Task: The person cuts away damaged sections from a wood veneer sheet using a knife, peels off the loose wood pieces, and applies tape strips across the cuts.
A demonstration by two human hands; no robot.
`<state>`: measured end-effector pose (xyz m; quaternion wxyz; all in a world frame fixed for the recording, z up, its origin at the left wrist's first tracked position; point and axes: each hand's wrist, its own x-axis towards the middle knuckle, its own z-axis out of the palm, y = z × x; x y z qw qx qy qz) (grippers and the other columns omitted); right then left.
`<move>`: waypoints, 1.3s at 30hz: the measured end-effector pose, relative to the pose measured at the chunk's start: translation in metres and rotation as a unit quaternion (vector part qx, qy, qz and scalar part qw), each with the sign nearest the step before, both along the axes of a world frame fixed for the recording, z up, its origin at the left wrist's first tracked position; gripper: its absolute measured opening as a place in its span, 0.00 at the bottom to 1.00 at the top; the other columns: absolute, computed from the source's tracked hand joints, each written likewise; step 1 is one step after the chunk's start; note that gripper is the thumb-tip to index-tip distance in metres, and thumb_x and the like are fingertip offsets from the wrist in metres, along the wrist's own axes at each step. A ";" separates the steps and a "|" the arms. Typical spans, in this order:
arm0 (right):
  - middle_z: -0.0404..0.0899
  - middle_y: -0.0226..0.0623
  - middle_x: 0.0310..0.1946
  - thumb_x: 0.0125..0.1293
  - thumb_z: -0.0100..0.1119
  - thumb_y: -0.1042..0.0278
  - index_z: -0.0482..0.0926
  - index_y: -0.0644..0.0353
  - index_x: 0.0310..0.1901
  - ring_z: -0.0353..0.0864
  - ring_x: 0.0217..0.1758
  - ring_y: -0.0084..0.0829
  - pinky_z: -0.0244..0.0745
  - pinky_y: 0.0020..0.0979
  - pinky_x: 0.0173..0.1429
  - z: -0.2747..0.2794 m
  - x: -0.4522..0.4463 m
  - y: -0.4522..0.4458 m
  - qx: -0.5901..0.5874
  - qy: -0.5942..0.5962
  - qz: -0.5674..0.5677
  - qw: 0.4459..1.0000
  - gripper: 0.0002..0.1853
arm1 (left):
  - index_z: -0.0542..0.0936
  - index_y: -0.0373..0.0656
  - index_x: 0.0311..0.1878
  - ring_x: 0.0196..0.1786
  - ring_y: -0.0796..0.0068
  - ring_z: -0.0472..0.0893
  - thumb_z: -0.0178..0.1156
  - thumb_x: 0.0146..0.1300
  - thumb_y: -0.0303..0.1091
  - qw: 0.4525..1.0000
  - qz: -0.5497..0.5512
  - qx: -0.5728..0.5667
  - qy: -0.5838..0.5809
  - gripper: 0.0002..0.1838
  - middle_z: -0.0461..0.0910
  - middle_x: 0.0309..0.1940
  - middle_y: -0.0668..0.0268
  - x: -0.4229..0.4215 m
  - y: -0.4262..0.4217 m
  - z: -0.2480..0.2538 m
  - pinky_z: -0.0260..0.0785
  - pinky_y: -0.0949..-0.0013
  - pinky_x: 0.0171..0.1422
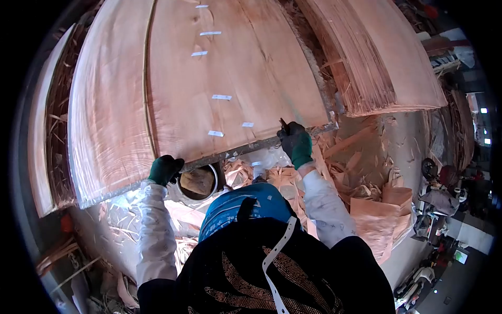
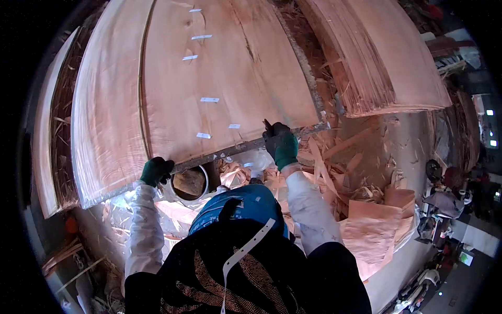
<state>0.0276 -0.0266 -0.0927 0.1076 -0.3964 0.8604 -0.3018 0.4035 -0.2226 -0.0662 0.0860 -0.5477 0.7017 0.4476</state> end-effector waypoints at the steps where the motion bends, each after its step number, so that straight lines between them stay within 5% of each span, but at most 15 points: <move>1: 0.80 0.53 0.30 0.57 0.64 0.58 0.80 0.59 0.29 0.80 0.36 0.55 0.74 0.52 0.38 -0.012 -0.001 -0.004 0.017 0.005 -0.004 1.000 0.12 | 0.78 0.36 0.22 0.16 0.69 0.81 0.59 0.63 0.47 1.000 0.017 -0.001 0.001 0.23 0.80 0.16 0.58 0.001 0.000 -0.001 0.74 0.66 0.21; 10: 0.80 0.51 0.35 0.56 0.65 0.58 0.80 0.57 0.33 0.80 0.39 0.54 0.76 0.51 0.42 -0.024 0.014 -0.027 0.091 0.105 0.011 0.990 0.12 | 0.78 0.35 0.24 0.14 0.68 0.78 0.61 0.62 0.47 0.998 0.066 0.013 0.012 0.22 0.78 0.13 0.59 0.009 -0.006 -0.013 0.71 0.65 0.19; 14: 0.81 0.52 0.36 0.53 0.69 0.57 0.80 0.58 0.34 0.81 0.43 0.55 0.77 0.50 0.45 -0.009 0.018 -0.028 0.111 0.099 -0.023 0.989 0.14 | 0.80 0.42 0.22 0.14 0.70 0.79 0.52 0.66 0.48 0.989 -0.119 -0.070 -0.054 0.22 0.78 0.13 0.64 0.022 -0.020 -0.046 0.73 0.65 0.23; 18: 0.81 0.53 0.38 0.50 0.72 0.57 0.80 0.60 0.34 0.81 0.45 0.55 0.77 0.49 0.47 0.002 0.015 -0.027 0.126 0.069 -0.070 0.987 0.17 | 0.80 0.50 0.24 0.17 0.68 0.81 0.50 0.65 0.43 0.974 -0.166 -0.137 -0.074 0.16 0.79 0.14 0.66 0.030 -0.026 -0.071 0.74 0.62 0.27; 21: 0.82 0.53 0.36 0.51 0.71 0.57 0.81 0.61 0.34 0.81 0.43 0.55 0.77 0.49 0.47 0.009 0.009 -0.033 0.130 0.016 -0.071 0.989 0.17 | 0.81 0.50 0.25 0.19 0.64 0.81 0.52 0.63 0.43 0.880 -0.365 -0.298 -0.060 0.14 0.79 0.14 0.65 0.029 -0.025 -0.056 0.74 0.59 0.28; 26: 0.82 0.52 0.32 0.54 0.68 0.55 0.82 0.60 0.33 0.82 0.38 0.53 0.76 0.45 0.43 0.031 0.065 -0.058 0.048 0.021 0.075 0.996 0.15 | 0.82 0.46 0.23 0.19 0.63 0.81 0.54 0.63 0.44 0.942 -0.261 -0.208 -0.031 0.17 0.80 0.14 0.63 0.030 -0.022 -0.061 0.75 0.59 0.29; 27: 0.83 0.51 0.35 0.55 0.68 0.56 0.84 0.58 0.37 0.82 0.41 0.51 0.77 0.43 0.46 0.028 0.072 -0.064 0.127 -0.043 0.094 0.987 0.15 | 0.82 0.45 0.23 0.18 0.63 0.81 0.54 0.64 0.44 0.956 -0.228 -0.184 -0.019 0.18 0.80 0.14 0.62 0.026 -0.019 -0.051 0.76 0.60 0.29; 28: 0.82 0.52 0.40 0.55 0.68 0.55 0.85 0.56 0.44 0.83 0.44 0.50 0.77 0.41 0.49 -0.020 0.067 -0.063 0.108 0.000 0.131 0.986 0.18 | 0.82 0.43 0.22 0.18 0.64 0.81 0.54 0.64 0.45 0.955 -0.230 -0.188 -0.010 0.20 0.80 0.14 0.61 0.027 -0.022 -0.053 0.76 0.61 0.29; 30: 0.82 0.53 0.43 0.55 0.68 0.55 0.83 0.53 0.51 0.82 0.47 0.49 0.77 0.40 0.51 -0.020 0.065 -0.059 0.103 -0.043 0.123 0.986 0.22 | 0.82 0.40 0.21 0.18 0.65 0.81 0.53 0.66 0.46 0.952 -0.234 -0.196 0.008 0.23 0.80 0.15 0.58 0.029 -0.027 -0.054 0.76 0.63 0.30; 31: 0.82 0.53 0.43 0.55 0.67 0.55 0.83 0.53 0.50 0.82 0.47 0.50 0.77 0.42 0.50 -0.022 0.067 -0.059 0.108 -0.028 0.130 0.985 0.21 | 0.83 0.41 0.23 0.20 0.64 0.82 0.53 0.65 0.46 0.958 -0.233 -0.167 -0.004 0.22 0.80 0.16 0.58 0.028 -0.026 -0.052 0.76 0.62 0.31; 33: 0.81 0.52 0.43 0.56 0.65 0.55 0.83 0.53 0.48 0.81 0.45 0.53 0.77 0.47 0.48 -0.025 0.066 -0.069 0.111 0.007 0.142 0.984 0.19 | 0.84 0.47 0.31 0.31 0.57 0.84 0.55 0.62 0.44 0.853 -0.405 -0.323 -0.055 0.14 0.82 0.22 0.59 0.032 -0.027 -0.058 0.77 0.57 0.37; 36: 0.81 0.53 0.42 0.56 0.65 0.55 0.83 0.54 0.46 0.81 0.46 0.53 0.76 0.48 0.48 0.019 0.129 -0.089 0.120 -0.027 0.203 0.971 0.18 | 0.83 0.52 0.34 0.37 0.52 0.83 0.57 0.58 0.41 0.914 -0.308 -0.256 -0.060 0.08 0.82 0.28 0.57 0.026 -0.016 -0.033 0.76 0.52 0.41; 37: 0.82 0.52 0.40 0.56 0.65 0.55 0.83 0.56 0.40 0.81 0.44 0.54 0.76 0.49 0.47 0.010 0.152 -0.092 -0.007 -0.031 0.222 0.975 0.16 | 0.82 0.51 0.32 0.37 0.50 0.83 0.58 0.57 0.40 0.927 -0.317 -0.178 -0.093 0.07 0.82 0.29 0.54 0.023 -0.024 -0.042 0.76 0.50 0.41; 39: 0.81 0.53 0.38 0.56 0.64 0.57 0.81 0.57 0.38 0.81 0.43 0.55 0.76 0.52 0.46 -0.018 0.167 -0.098 0.096 -0.024 0.208 0.973 0.14 | 0.83 0.47 0.32 0.41 0.48 0.83 0.54 0.58 0.43 0.904 -0.348 -0.235 -0.077 0.13 0.83 0.34 0.50 0.026 -0.021 -0.053 0.75 0.50 0.47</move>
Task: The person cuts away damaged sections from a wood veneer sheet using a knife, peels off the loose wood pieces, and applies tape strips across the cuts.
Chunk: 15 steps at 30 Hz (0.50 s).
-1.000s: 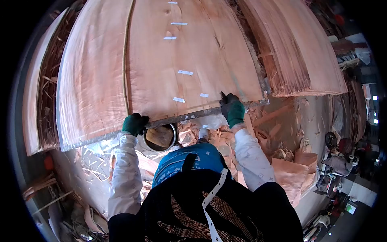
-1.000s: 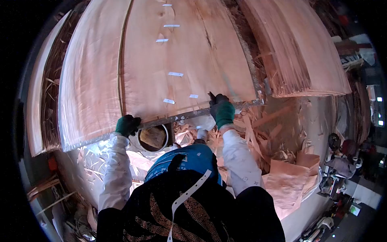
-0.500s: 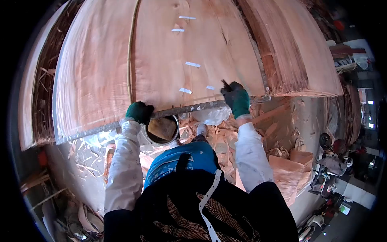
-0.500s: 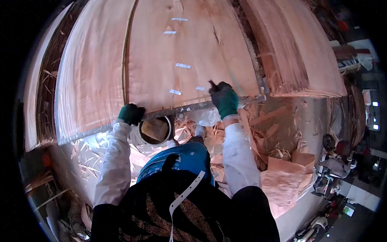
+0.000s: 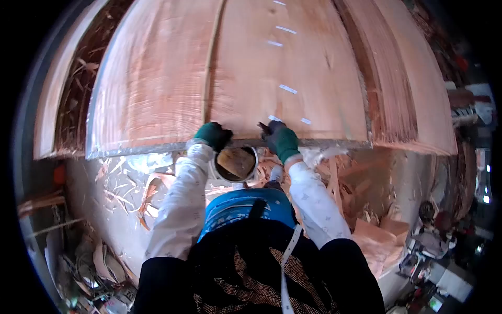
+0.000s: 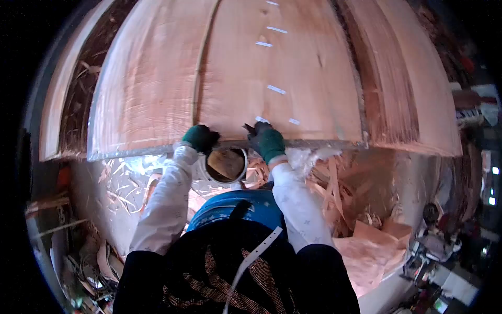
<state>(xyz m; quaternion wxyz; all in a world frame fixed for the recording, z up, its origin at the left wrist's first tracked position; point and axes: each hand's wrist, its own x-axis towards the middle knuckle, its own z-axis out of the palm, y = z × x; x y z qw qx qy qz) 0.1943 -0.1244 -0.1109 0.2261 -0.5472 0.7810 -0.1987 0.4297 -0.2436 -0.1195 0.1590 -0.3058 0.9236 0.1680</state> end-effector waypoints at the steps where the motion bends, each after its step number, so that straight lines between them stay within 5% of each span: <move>1: 0.81 0.54 0.37 0.56 0.63 0.58 0.81 0.57 0.39 0.81 0.42 0.55 0.76 0.52 0.46 0.002 0.001 -0.004 0.010 0.035 0.007 0.999 0.14 | 0.84 0.43 0.31 0.44 0.47 0.82 0.51 0.60 0.48 0.998 -0.021 -0.043 0.033 0.19 0.83 0.37 0.46 0.003 0.000 -0.003 0.74 0.52 0.52; 3: 0.81 0.55 0.35 0.56 0.62 0.57 0.82 0.57 0.35 0.81 0.41 0.55 0.76 0.52 0.45 0.015 0.005 -0.010 0.044 0.021 0.002 0.999 0.12 | 0.85 0.42 0.36 0.47 0.47 0.82 0.53 0.59 0.50 0.970 0.226 0.086 0.023 0.21 0.83 0.39 0.46 -0.006 0.003 0.004 0.73 0.51 0.54; 5: 0.82 0.55 0.35 0.55 0.63 0.56 0.82 0.58 0.33 0.82 0.42 0.55 0.76 0.50 0.46 0.031 0.017 -0.021 0.063 0.042 0.056 0.996 0.13 | 0.86 0.42 0.38 0.48 0.47 0.81 0.54 0.59 0.51 0.979 0.178 0.082 0.057 0.22 0.83 0.41 0.46 0.001 -0.003 -0.021 0.73 0.51 0.56; 7: 0.82 0.55 0.36 0.55 0.64 0.57 0.82 0.58 0.34 0.82 0.43 0.54 0.77 0.49 0.47 0.024 0.037 -0.025 0.044 0.019 0.056 0.997 0.13 | 0.85 0.42 0.39 0.50 0.48 0.81 0.54 0.60 0.50 0.954 0.271 0.115 0.046 0.21 0.83 0.42 0.48 -0.005 0.012 0.046 0.72 0.53 0.57; 9: 0.83 0.55 0.36 0.54 0.64 0.57 0.83 0.58 0.35 0.82 0.44 0.53 0.77 0.48 0.47 0.024 0.049 -0.035 0.063 0.011 0.055 0.996 0.14 | 0.85 0.50 0.44 0.54 0.50 0.79 0.53 0.63 0.53 0.968 0.222 0.110 0.024 0.20 0.81 0.49 0.52 -0.003 0.011 0.051 0.72 0.54 0.59; 11: 0.83 0.55 0.36 0.54 0.64 0.56 0.83 0.58 0.36 0.83 0.44 0.53 0.77 0.48 0.48 0.030 0.050 -0.039 0.122 0.022 0.049 0.991 0.14 | 0.84 0.38 0.34 0.39 0.51 0.84 0.57 0.60 0.54 0.958 0.244 0.102 0.112 0.24 0.84 0.31 0.50 0.004 0.018 0.053 0.76 0.54 0.47; 15: 0.82 0.56 0.38 0.53 0.63 0.57 0.84 0.60 0.39 0.82 0.45 0.53 0.77 0.47 0.50 0.025 0.051 -0.045 0.131 0.044 0.066 0.988 0.16 | 0.84 0.40 0.33 0.30 0.56 0.84 0.59 0.61 0.50 0.916 0.350 0.111 0.163 0.20 0.83 0.25 0.54 0.007 0.039 0.038 0.76 0.56 0.38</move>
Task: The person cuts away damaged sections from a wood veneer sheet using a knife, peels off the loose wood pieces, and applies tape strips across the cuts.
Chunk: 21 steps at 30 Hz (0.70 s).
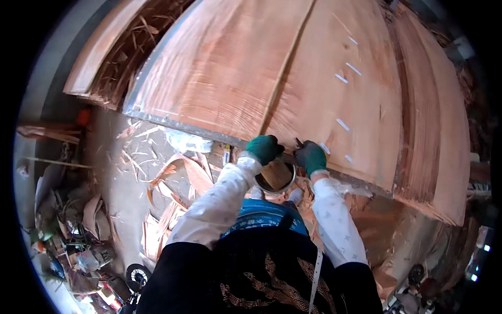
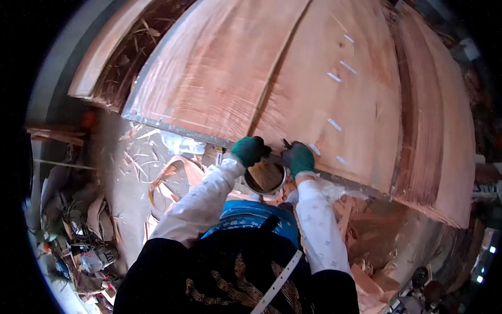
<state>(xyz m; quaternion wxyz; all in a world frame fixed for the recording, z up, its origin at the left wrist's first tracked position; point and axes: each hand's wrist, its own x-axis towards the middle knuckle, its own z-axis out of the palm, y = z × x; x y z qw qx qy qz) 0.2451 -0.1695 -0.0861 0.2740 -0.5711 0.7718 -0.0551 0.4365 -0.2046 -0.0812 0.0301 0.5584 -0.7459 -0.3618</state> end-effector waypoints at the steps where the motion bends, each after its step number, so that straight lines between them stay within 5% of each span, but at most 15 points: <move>1: 0.82 0.57 0.38 0.50 0.63 0.58 0.85 0.61 0.38 0.82 0.45 0.54 0.77 0.46 0.51 -0.001 0.000 -0.001 0.005 -0.002 -0.006 1.000 0.17 | 0.84 0.43 0.35 0.40 0.47 0.82 0.60 0.61 0.50 0.998 -0.031 -0.045 -0.013 0.18 0.83 0.31 0.51 0.000 0.011 -0.001 0.73 0.49 0.45; 2: 0.82 0.56 0.40 0.50 0.62 0.57 0.84 0.60 0.40 0.82 0.46 0.54 0.77 0.44 0.52 -0.010 -0.001 -0.002 0.005 0.017 -0.013 1.000 0.18 | 0.84 0.44 0.35 0.40 0.49 0.83 0.61 0.59 0.50 0.985 -0.098 -0.142 0.022 0.17 0.83 0.32 0.52 0.005 0.024 -0.033 0.73 0.50 0.43; 5: 0.82 0.57 0.39 0.50 0.61 0.59 0.85 0.59 0.37 0.82 0.45 0.55 0.77 0.46 0.51 -0.002 0.001 -0.001 -0.006 0.009 -0.016 1.000 0.16 | 0.85 0.45 0.37 0.33 0.52 0.83 0.63 0.59 0.48 0.988 -0.012 -0.084 0.129 0.16 0.83 0.30 0.53 0.036 0.056 -0.040 0.74 0.53 0.39; 7: 0.82 0.57 0.38 0.51 0.61 0.59 0.84 0.59 0.38 0.82 0.45 0.55 0.77 0.46 0.50 -0.004 0.001 -0.003 0.005 0.005 -0.019 1.000 0.16 | 0.84 0.41 0.37 0.21 0.61 0.81 0.65 0.60 0.46 0.961 0.196 0.156 0.118 0.16 0.82 0.24 0.55 0.039 0.056 -0.019 0.73 0.61 0.27; 10: 0.82 0.57 0.38 0.52 0.62 0.59 0.84 0.59 0.38 0.82 0.44 0.55 0.77 0.46 0.49 0.001 0.001 0.002 -0.006 -0.026 -0.041 0.999 0.16 | 0.82 0.35 0.34 0.18 0.73 0.79 0.65 0.62 0.48 0.896 0.225 0.266 0.274 0.21 0.81 0.21 0.59 0.054 0.052 -0.011 0.67 0.72 0.18; 16: 0.82 0.55 0.37 0.54 0.63 0.57 0.83 0.58 0.38 0.81 0.43 0.55 0.75 0.47 0.48 0.002 -0.003 0.012 -0.033 -0.062 -0.033 0.997 0.15 | 0.82 0.35 0.34 0.17 0.73 0.78 0.64 0.63 0.48 0.919 0.161 0.177 0.314 0.20 0.82 0.22 0.60 0.056 0.053 -0.024 0.66 0.71 0.17; 19: 0.81 0.51 0.39 0.59 0.61 0.55 0.82 0.56 0.39 0.80 0.47 0.53 0.75 0.46 0.50 -0.008 0.010 0.034 -0.146 -0.088 0.052 0.984 0.14 | 0.82 0.35 0.33 0.16 0.72 0.78 0.63 0.64 0.49 0.908 0.205 0.240 0.275 0.21 0.81 0.20 0.60 0.052 0.052 -0.013 0.67 0.71 0.18; 21: 0.82 0.46 0.41 0.65 0.53 0.48 0.82 0.53 0.43 0.81 0.48 0.49 0.76 0.46 0.50 -0.032 0.030 0.051 -0.207 -0.127 0.101 0.965 0.18 | 0.81 0.35 0.33 0.15 0.72 0.78 0.62 0.64 0.50 0.927 0.157 0.173 0.294 0.22 0.81 0.19 0.60 0.056 0.054 -0.037 0.67 0.70 0.17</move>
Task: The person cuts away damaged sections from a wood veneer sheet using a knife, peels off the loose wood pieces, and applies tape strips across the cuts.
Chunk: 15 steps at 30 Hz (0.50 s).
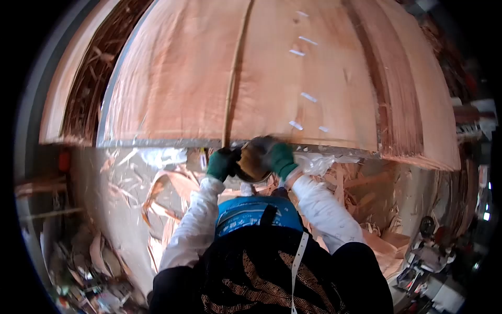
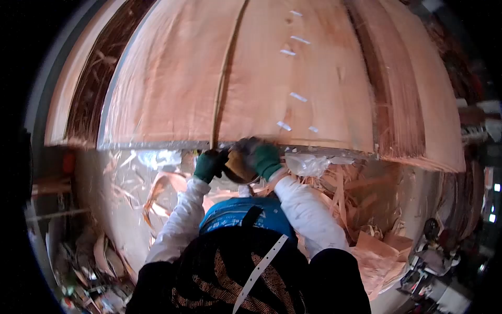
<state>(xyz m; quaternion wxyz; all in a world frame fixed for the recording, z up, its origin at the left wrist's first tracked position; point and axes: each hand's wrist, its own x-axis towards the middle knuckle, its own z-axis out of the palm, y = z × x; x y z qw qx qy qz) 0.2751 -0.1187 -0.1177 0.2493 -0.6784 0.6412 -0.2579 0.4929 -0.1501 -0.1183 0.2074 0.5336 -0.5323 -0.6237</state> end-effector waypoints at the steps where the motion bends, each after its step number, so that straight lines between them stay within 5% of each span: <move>1: 0.83 0.45 0.42 0.65 0.54 0.47 0.82 0.51 0.45 0.83 0.45 0.48 0.77 0.46 0.48 0.048 0.011 0.002 0.046 0.079 0.083 0.992 0.18 | 0.81 0.35 0.33 0.15 0.72 0.78 0.62 0.64 0.50 0.999 -0.020 -0.046 0.010 0.22 0.80 0.18 0.60 0.001 -0.002 -0.015 0.67 0.70 0.17; 3: 0.84 0.47 0.40 0.65 0.53 0.42 0.83 0.52 0.47 0.85 0.42 0.48 0.79 0.47 0.46 0.038 0.030 0.010 0.136 0.125 0.072 0.980 0.23 | 0.83 0.40 0.41 0.13 0.76 0.76 0.61 0.65 0.51 0.998 -0.019 0.016 -0.062 0.20 0.79 0.16 0.65 -0.005 -0.004 0.003 0.67 0.71 0.15; 4: 0.84 0.46 0.35 0.64 0.50 0.35 0.78 0.50 0.56 0.85 0.35 0.46 0.78 0.46 0.40 0.001 0.030 0.013 0.023 0.161 0.108 0.981 0.30 | 0.83 0.35 0.34 0.13 0.71 0.78 0.61 0.66 0.51 0.997 -0.026 0.015 -0.065 0.23 0.80 0.18 0.60 -0.006 -0.005 0.003 0.67 0.68 0.16; 5: 0.85 0.47 0.41 0.65 0.51 0.41 0.81 0.53 0.51 0.86 0.42 0.44 0.79 0.45 0.47 0.027 0.029 0.011 0.154 0.154 0.100 0.971 0.26 | 0.83 0.36 0.40 0.17 0.72 0.80 0.60 0.67 0.46 0.998 -0.057 0.015 -0.019 0.19 0.82 0.23 0.61 -0.002 -0.005 0.008 0.70 0.68 0.18; 6: 0.85 0.48 0.40 0.66 0.50 0.44 0.80 0.53 0.53 0.86 0.41 0.44 0.79 0.45 0.46 -0.055 0.037 0.010 0.008 0.165 0.061 0.984 0.24 | 0.81 0.38 0.47 0.23 0.73 0.82 0.58 0.68 0.43 0.966 -0.197 -0.158 -0.061 0.16 0.82 0.25 0.61 0.011 -0.008 -0.010 0.73 0.68 0.21; 7: 0.86 0.45 0.39 0.66 0.50 0.46 0.80 0.53 0.53 0.86 0.39 0.43 0.79 0.45 0.41 -0.072 0.037 0.008 -0.100 0.172 0.040 0.979 0.23 | 0.79 0.39 0.53 0.28 0.74 0.84 0.57 0.69 0.39 0.889 -0.282 -0.347 -0.096 0.16 0.83 0.28 0.61 0.025 -0.011 -0.028 0.76 0.69 0.25; 8: 0.86 0.44 0.38 0.67 0.49 0.48 0.80 0.53 0.53 0.86 0.37 0.43 0.79 0.45 0.38 -0.090 0.038 0.008 -0.081 0.192 0.046 0.977 0.22 | 0.78 0.37 0.53 0.29 0.71 0.85 0.56 0.70 0.41 0.993 -0.099 0.062 -0.006 0.17 0.83 0.29 0.60 0.022 -0.002 0.001 0.78 0.68 0.27; 10: 0.86 0.42 0.36 0.67 0.48 0.52 0.79 0.53 0.53 0.86 0.33 0.42 0.78 0.45 0.33 -0.098 0.036 0.010 -0.101 0.213 0.063 0.970 0.20 | 0.79 0.33 0.48 0.32 0.65 0.85 0.56 0.70 0.43 0.992 -0.066 0.099 0.035 0.19 0.83 0.31 0.57 0.053 0.003 -0.007 0.80 0.66 0.28; 12: 0.86 0.41 0.35 0.67 0.49 0.56 0.79 0.52 0.54 0.86 0.33 0.42 0.78 0.46 0.33 -0.121 0.043 0.000 -0.146 0.225 0.063 0.961 0.19 | 0.81 0.35 0.48 0.30 0.65 0.85 0.57 0.68 0.34 0.996 -0.085 0.016 0.018 0.13 0.84 0.32 0.57 0.100 0.006 -0.034 0.81 0.65 0.29; 13: 0.86 0.40 0.35 0.66 0.50 0.58 0.78 0.52 0.55 0.86 0.32 0.42 0.78 0.46 0.33 -0.138 0.049 -0.007 -0.177 0.231 0.064 0.955 0.18 | 0.79 0.39 0.55 0.35 0.62 0.85 0.59 0.66 0.30 0.861 -0.349 -0.360 -0.083 0.15 0.84 0.42 0.55 0.154 -0.016 -0.084 0.82 0.58 0.36; 14: 0.87 0.40 0.35 0.66 0.50 0.60 0.78 0.51 0.55 0.86 0.32 0.43 0.78 0.47 0.33 -0.150 0.054 -0.015 -0.203 0.229 0.052 0.951 0.18 | 0.60 0.46 0.67 0.51 0.60 0.78 0.63 0.63 0.36 0.859 -0.364 -0.291 -0.211 0.32 0.69 0.58 0.53 0.175 -0.020 -0.112 0.74 0.51 0.51; 15: 0.87 0.39 0.36 0.66 0.50 0.60 0.77 0.50 0.58 0.86 0.32 0.44 0.79 0.48 0.34 -0.148 0.052 -0.014 -0.206 0.245 0.068 0.945 0.19 | 0.60 0.46 0.67 0.51 0.60 0.78 0.63 0.63 0.36 0.851 -0.375 -0.299 -0.215 0.32 0.69 0.58 0.53 0.174 -0.034 -0.106 0.74 0.51 0.51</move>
